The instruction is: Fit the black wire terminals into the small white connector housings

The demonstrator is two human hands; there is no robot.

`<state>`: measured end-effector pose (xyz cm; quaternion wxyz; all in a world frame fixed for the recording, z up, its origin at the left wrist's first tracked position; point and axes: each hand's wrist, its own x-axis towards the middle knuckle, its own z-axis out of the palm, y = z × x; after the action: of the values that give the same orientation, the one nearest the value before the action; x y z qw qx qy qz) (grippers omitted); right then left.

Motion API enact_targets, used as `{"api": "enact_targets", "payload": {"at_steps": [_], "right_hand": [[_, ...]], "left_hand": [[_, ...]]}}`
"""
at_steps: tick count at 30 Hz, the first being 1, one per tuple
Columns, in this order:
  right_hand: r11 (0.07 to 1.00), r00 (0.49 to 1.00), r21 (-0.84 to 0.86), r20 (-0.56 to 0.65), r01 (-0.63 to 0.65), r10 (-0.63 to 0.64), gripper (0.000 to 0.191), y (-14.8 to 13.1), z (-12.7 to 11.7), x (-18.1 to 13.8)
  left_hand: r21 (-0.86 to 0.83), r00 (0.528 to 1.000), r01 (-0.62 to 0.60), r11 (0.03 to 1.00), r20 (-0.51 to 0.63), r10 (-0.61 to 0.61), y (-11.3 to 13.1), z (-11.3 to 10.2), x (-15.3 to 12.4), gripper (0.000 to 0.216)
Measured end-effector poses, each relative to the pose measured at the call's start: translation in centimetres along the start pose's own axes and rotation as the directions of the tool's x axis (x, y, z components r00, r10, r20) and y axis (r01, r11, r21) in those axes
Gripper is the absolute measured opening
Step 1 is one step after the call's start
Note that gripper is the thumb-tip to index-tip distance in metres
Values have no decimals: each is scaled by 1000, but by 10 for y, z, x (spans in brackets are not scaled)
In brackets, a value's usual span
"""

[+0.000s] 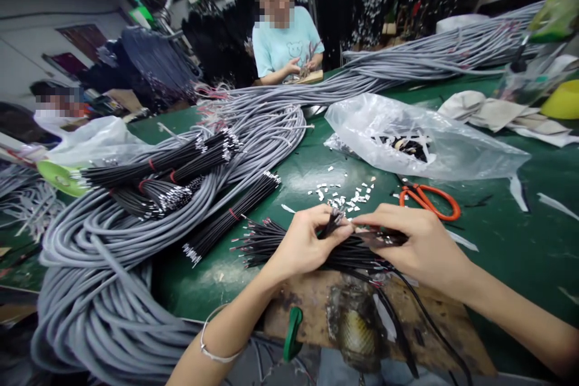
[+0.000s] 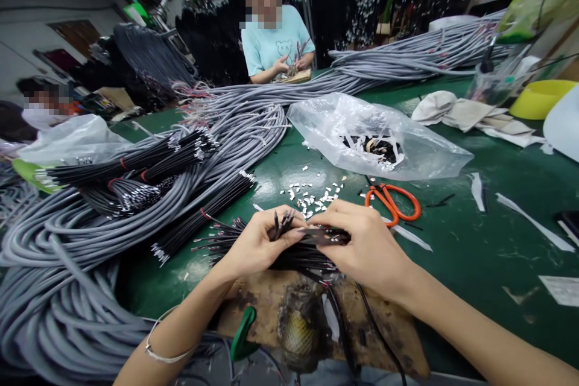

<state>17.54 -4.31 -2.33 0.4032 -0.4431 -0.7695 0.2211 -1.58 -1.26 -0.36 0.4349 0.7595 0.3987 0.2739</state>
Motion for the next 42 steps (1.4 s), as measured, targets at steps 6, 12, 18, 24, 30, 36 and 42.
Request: {"api": "enact_targets", "payload": {"at_steps": [6,12,18,24,30,36,42], "right_hand": [[975,967,-217,236,-40,92,21,6,2,2],[994,987,-4,-120,-108,107,28,-2,-2,1],[991,987,92,-123,-95,106,27,-8,-1,0],[989,989,141,-132,-48,66,25,-12,0,0],[978,977,-211,-209,3,-48,33,-12,2,-3],[768,925,-633,-228,96,-304,27,-10,-2,-4],[655,903,-741,-169,147,-394,30,-9,-5,-5]], "left_hand": [[-180,992,118,977,-24,-124,-4,-4,6,38],[-188,987,160,969,55,-152,-2,-3,4,36],[-142,993,109,984,-17,-113,3,3,1,33],[-157,961,188,970,-173,-215,3,9,0,31],[-144,962,174,974,-188,-199,2,10,-3,38],[-164,962,146,976,-208,-179,5,11,-5,38],[-137,960,154,978,-215,-181,6,11,-5,32]]}}
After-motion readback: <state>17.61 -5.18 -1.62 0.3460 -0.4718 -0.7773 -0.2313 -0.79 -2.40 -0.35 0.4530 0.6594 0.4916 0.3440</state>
